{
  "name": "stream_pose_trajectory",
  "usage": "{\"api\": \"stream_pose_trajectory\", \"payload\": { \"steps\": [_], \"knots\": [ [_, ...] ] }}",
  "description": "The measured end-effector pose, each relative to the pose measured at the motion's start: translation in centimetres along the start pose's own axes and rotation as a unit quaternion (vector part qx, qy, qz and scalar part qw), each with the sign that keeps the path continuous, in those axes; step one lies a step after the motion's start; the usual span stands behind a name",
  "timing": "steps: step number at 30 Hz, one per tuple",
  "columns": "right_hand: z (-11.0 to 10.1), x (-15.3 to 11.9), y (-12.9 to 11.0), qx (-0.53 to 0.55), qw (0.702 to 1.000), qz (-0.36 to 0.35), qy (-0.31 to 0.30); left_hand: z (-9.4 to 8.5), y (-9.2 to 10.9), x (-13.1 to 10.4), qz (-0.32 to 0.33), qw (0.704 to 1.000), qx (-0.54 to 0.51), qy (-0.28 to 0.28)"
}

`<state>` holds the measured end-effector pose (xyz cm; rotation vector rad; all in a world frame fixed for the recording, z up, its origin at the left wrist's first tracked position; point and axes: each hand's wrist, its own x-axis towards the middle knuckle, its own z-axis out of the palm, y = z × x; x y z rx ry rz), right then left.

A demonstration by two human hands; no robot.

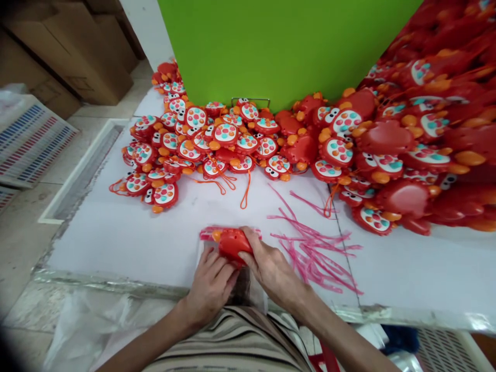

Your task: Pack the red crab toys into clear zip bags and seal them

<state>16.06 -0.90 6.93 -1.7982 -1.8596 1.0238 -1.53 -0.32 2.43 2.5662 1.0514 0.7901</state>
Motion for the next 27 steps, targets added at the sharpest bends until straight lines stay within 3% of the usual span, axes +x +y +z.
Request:
{"api": "stream_pose_trajectory", "payload": {
  "steps": [2,4,6,8,10,14,18,24,27],
  "knots": [
    [0.3,-0.3,0.5,-0.008,1.000,0.007,0.015,-1.5,-0.6,0.4,-0.052,0.997,-0.054,0.032],
    [0.6,-0.5,0.8,-0.004,1.000,0.015,0.025,-3.0,-1.5,0.8,-0.171,0.976,-0.125,0.049],
    [0.8,-0.7,1.0,0.005,1.000,0.019,0.021,-3.8,-2.5,1.4,-0.307,0.927,-0.214,0.026],
    [0.9,-0.7,0.9,0.013,1.000,0.016,0.017,-4.0,-3.4,2.1,-0.380,0.878,-0.291,-0.020],
    [0.9,-0.7,0.8,0.013,1.000,0.007,0.023,-3.8,-3.9,2.6,-0.393,0.862,-0.318,-0.033],
    [0.7,-0.7,0.6,0.004,0.999,-0.013,0.037,-3.3,-4.2,2.8,-0.401,0.860,-0.314,-0.008],
    [0.4,-0.7,0.5,0.000,1.000,-0.009,0.026,-3.0,-3.9,2.7,-0.380,0.860,-0.338,-0.052],
    [-0.8,0.0,0.0,-0.031,0.998,-0.027,-0.043,-2.3,-3.5,2.6,-0.385,0.843,-0.374,-0.040],
    [-1.1,0.7,-0.4,-0.090,0.987,-0.077,-0.112,-1.9,-3.1,2.3,-0.421,0.797,-0.429,-0.055]
  ]
}}
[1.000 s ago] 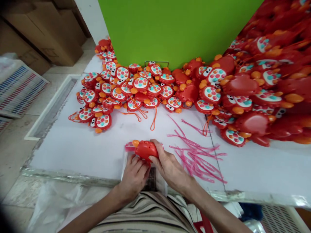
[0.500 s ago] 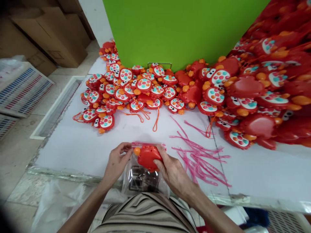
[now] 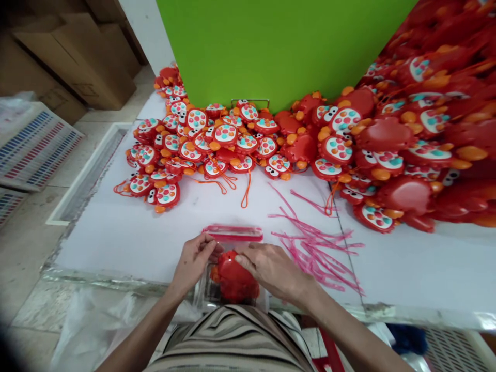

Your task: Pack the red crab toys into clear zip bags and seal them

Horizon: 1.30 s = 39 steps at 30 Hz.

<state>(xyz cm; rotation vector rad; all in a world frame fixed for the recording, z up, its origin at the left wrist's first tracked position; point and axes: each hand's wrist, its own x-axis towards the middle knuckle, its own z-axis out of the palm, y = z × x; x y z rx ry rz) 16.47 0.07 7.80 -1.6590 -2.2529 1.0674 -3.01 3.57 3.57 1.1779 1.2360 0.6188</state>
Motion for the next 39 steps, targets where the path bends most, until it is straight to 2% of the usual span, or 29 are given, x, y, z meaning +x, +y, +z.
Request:
{"api": "stream_pose_trajectory", "payload": {
  "steps": [2,4,6,9,11,14,19,22,26,29,32,35,37,39],
  "knots": [
    [0.1,0.4,-0.2,-0.062,0.998,-0.019,0.007,0.2,-0.2,-0.2,-0.019,0.999,-0.029,-0.008],
    [0.6,0.8,-0.4,-0.102,0.992,-0.038,0.060,0.3,-0.2,-0.3,0.003,1.000,-0.024,-0.003],
    [1.3,1.1,-0.6,-0.098,0.988,-0.069,0.095,0.4,-0.3,-0.4,0.025,1.000,-0.010,0.006],
    [2.4,1.5,-0.9,-0.063,0.989,-0.105,0.078,0.4,-0.3,-0.6,0.018,1.000,-0.019,0.010],
    [2.8,1.8,-1.0,-0.049,0.991,-0.098,0.084,0.3,-0.3,-0.7,0.007,0.999,-0.033,0.009],
    [3.1,2.3,-1.0,-0.034,0.988,-0.065,0.133,-0.2,-0.4,-0.8,0.010,1.000,-0.020,0.002],
    [3.3,3.5,-1.6,-0.038,0.981,-0.062,0.182,-0.8,0.1,-0.6,0.029,0.999,0.000,-0.045],
    [3.4,4.1,-2.2,-0.090,0.977,-0.070,0.180,-0.6,0.6,-0.7,0.042,0.997,0.023,-0.054],
    [3.2,4.7,-3.0,-0.155,0.973,-0.083,0.152,0.0,1.2,-1.2,0.071,0.988,0.137,-0.022],
    [2.6,4.8,-2.9,-0.110,0.978,-0.048,0.171,0.1,1.3,-1.7,0.082,0.980,0.179,-0.021],
    [1.3,3.7,-1.0,-0.005,0.977,0.018,0.210,-0.1,0.7,-1.8,0.077,0.986,0.149,-0.023],
    [-0.6,0.7,3.0,0.043,0.960,0.119,0.248,-0.6,-0.1,-1.6,0.038,0.997,0.066,-0.023],
    [-1.9,-1.9,6.1,0.044,0.938,0.199,0.281,-0.9,-0.6,-1.3,0.013,0.999,0.013,-0.028],
    [-2.9,-4.6,8.9,0.029,0.899,0.282,0.334,-1.0,-1.0,-1.1,0.000,0.999,-0.020,-0.033]
  ]
}}
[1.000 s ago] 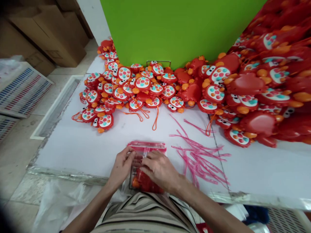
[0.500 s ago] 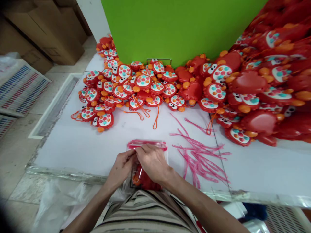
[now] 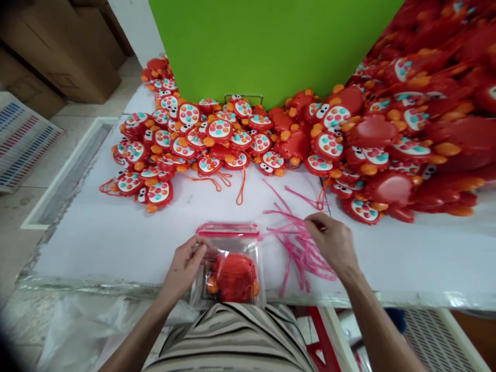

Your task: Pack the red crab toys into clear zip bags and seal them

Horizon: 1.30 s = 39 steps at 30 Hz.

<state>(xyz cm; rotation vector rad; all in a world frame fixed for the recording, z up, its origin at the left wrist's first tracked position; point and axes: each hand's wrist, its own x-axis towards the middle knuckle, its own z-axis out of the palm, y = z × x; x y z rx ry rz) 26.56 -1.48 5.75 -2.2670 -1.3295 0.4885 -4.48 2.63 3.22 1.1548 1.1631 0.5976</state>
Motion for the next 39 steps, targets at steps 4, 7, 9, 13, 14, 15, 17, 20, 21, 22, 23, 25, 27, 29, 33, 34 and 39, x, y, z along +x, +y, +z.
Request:
{"api": "stream_pose_trajectory", "payload": {
  "steps": [4,7,9,13,14,15,17,20,21,22,23,25,27,29,33,34,39],
  "knots": [
    [-2.3,-0.9,4.1,-0.092,0.990,0.100,0.029,-0.1,0.0,0.2,-0.011,0.999,-0.044,-0.008],
    [-2.6,-2.1,4.4,-0.201,0.971,0.080,-0.104,0.0,0.4,0.2,-0.026,0.997,-0.066,-0.010],
    [-2.8,-2.7,3.6,-0.206,0.961,0.022,-0.181,0.0,0.5,0.1,-0.036,0.996,-0.076,-0.013],
    [-3.2,-3.2,0.5,-0.087,0.987,-0.090,-0.097,0.0,0.4,0.1,-0.043,0.995,-0.090,-0.017],
    [-3.1,-3.1,-0.4,-0.059,0.991,-0.095,-0.068,0.0,0.3,0.1,-0.043,0.995,-0.092,-0.015],
    [-2.8,-3.1,-1.4,-0.031,0.993,-0.096,-0.059,0.0,0.2,0.0,-0.043,0.995,-0.093,-0.014],
    [-1.4,-2.9,-3.0,0.024,0.991,-0.096,-0.090,-0.1,0.0,0.1,-0.042,0.994,-0.097,-0.012],
    [1.8,-2.8,-4.4,0.093,0.976,-0.095,-0.173,-0.2,-0.2,0.1,-0.039,0.994,-0.101,-0.013],
    [3.0,-2.8,-4.6,0.113,0.970,-0.088,-0.196,-0.2,-0.2,0.1,-0.038,0.994,-0.101,-0.014],
    [4.0,-2.8,-4.7,0.135,0.963,-0.079,-0.221,-0.2,-0.2,0.1,-0.038,0.994,-0.099,-0.013],
    [4.9,-2.7,-4.7,0.161,0.953,-0.068,-0.246,-0.2,-0.2,0.1,-0.039,0.994,-0.097,-0.013],
    [6.2,-2.7,-4.6,0.213,0.936,-0.045,-0.278,-0.3,-0.1,0.1,-0.040,0.995,-0.094,-0.012],
    [6.8,-2.6,-4.4,0.255,0.922,-0.035,-0.288,-0.4,0.1,0.0,-0.044,0.995,-0.094,-0.012],
    [6.8,-2.6,-4.2,0.280,0.914,-0.040,-0.290,-0.5,0.2,0.0,-0.054,0.994,-0.095,-0.016],
    [6.4,-2.9,-4.1,0.295,0.911,-0.047,-0.285,-0.9,-0.2,0.2,-0.073,0.993,-0.090,-0.026],
    [6.4,-3.0,-4.1,0.290,0.913,-0.044,-0.283,-0.9,-0.4,0.3,-0.074,0.993,-0.086,-0.024],
    [6.3,-3.6,-4.2,0.232,0.928,-0.077,-0.283,-0.6,-0.8,0.3,-0.058,0.995,-0.075,0.009]
  ]
}}
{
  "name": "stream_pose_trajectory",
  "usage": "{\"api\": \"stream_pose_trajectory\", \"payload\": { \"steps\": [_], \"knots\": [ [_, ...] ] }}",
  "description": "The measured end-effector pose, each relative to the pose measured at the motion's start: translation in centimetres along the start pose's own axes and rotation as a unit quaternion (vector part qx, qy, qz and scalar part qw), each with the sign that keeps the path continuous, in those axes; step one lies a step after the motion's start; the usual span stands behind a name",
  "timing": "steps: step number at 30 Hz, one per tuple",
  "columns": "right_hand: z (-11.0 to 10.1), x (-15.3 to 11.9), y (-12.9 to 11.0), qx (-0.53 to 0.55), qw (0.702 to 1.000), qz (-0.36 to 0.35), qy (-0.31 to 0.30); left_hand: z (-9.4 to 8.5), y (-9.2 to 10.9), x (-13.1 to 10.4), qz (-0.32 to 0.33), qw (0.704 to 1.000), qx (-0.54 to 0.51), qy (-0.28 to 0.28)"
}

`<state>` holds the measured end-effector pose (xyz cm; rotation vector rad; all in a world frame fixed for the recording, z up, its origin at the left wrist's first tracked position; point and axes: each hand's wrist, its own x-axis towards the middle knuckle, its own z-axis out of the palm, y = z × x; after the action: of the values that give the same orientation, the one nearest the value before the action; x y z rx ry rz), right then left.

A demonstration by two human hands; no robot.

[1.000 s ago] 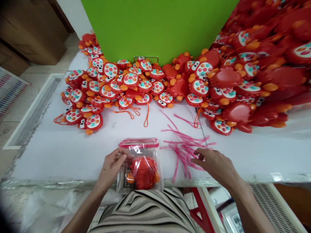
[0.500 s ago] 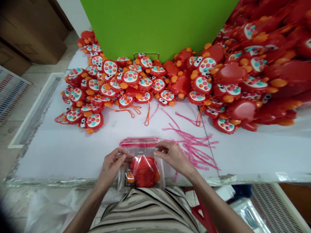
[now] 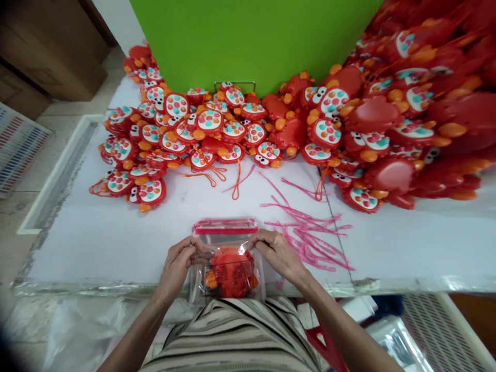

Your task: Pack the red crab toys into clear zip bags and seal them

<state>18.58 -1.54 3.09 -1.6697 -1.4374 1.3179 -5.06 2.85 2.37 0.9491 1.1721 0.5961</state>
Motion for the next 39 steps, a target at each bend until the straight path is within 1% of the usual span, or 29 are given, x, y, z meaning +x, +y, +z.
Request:
{"api": "stream_pose_trajectory", "payload": {
  "steps": [2,4,6,7,8,9,10,11,12,13,14,15,16,17,19,20,21,22,25,26,28,31,36,37,39],
  "knots": [
    [-0.3,-0.1,-0.2,-0.038,0.998,-0.041,-0.011,0.2,0.1,-0.2,0.005,1.000,0.012,0.006],
    [-0.8,0.0,-0.4,-0.081,0.993,-0.081,0.005,-0.1,0.6,-0.6,-0.002,1.000,0.005,0.006],
    [-1.4,0.8,-1.0,-0.120,0.986,-0.106,0.046,-1.1,1.9,-1.1,-0.001,1.000,-0.029,0.010],
    [-1.6,1.4,-1.4,-0.137,0.982,-0.114,0.065,-2.0,2.9,-1.5,0.015,0.999,-0.044,0.026],
    [-1.7,2.2,-1.9,-0.152,0.978,-0.122,0.072,-3.0,4.2,-1.8,0.048,0.996,-0.047,0.057],
    [-1.5,3.2,-2.5,-0.167,0.975,-0.131,0.071,-4.1,5.7,-2.2,0.097,0.989,-0.038,0.106],
    [-1.1,4.2,-3.3,-0.183,0.971,-0.142,0.061,-5.3,7.3,-2.6,0.167,0.970,-0.018,0.176],
    [-0.5,5.4,-4.1,-0.200,0.967,-0.154,0.046,-6.4,9.0,-3.0,0.245,0.934,0.008,0.260],
    [0.3,6.6,-4.9,-0.217,0.961,-0.167,0.027,-7.5,10.4,-3.3,0.331,0.876,0.030,0.350],
    [1.3,7.9,-5.8,-0.234,0.955,-0.183,0.008,-8.3,11.5,-3.5,0.406,0.803,0.057,0.432],
    [2.5,9.1,-6.6,-0.251,0.947,-0.198,-0.013,-9.1,12.2,-3.6,0.452,0.747,0.088,0.479],
    [3.7,10.4,-7.5,-0.265,0.940,-0.212,-0.035,-9.6,12.5,-3.5,0.474,0.714,0.125,0.500],
    [5.0,11.5,-8.2,-0.273,0.934,-0.222,-0.054,-10.0,12.3,-3.1,0.466,0.713,0.173,0.494],
    [6.3,12.6,-8.9,-0.275,0.931,-0.228,-0.070,-10.4,11.7,-2.5,0.432,0.738,0.222,0.468],
    [8.7,14.7,-10.0,-0.273,0.930,-0.231,-0.083,-11.0,9.8,-0.6,0.319,0.809,0.287,0.402],
    [9.7,15.5,-10.4,-0.271,0.931,-0.229,-0.081,-11.3,8.7,0.5,0.264,0.838,0.288,0.380],
    [10.7,16.3,-10.7,-0.269,0.933,-0.227,-0.077,-11.6,7.8,1.8,0.222,0.863,0.272,0.362],
    [11.5,17.0,-10.9,-0.266,0.935,-0.225,-0.072,-11.9,7.0,3.1,0.198,0.880,0.254,0.349],
    [13.0,18.2,-11.0,-0.252,0.939,-0.227,-0.062,-12.3,5.7,5.9,0.179,0.907,0.206,0.321],
    [13.2,18.2,-10.8,-0.247,0.939,-0.229,-0.061,-12.2,5.4,6.5,0.177,0.913,0.190,0.314],
    [13.2,17.9,-10.2,-0.240,0.941,-0.232,-0.055,-11.8,5.1,6.7,0.168,0.927,0.150,0.299],
    [12.3,16.4,-8.9,-0.226,0.941,-0.245,-0.056,-10.7,4.7,5.8,0.145,0.949,0.079,0.270],
    [10.3,13.7,-6.9,-0.188,0.929,-0.309,-0.082,-8.4,4.6,4.2,0.088,0.972,-0.031,0.215],
    [9.8,13.3,-6.8,-0.194,0.927,-0.312,-0.075,-7.8,4.8,4.0,0.081,0.975,-0.046,0.202],
    [8.7,12.5,-6.9,-0.212,0.923,-0.320,-0.040,-6.6,5.3,3.6,0.068,0.981,-0.071,0.166]
  ]
}}
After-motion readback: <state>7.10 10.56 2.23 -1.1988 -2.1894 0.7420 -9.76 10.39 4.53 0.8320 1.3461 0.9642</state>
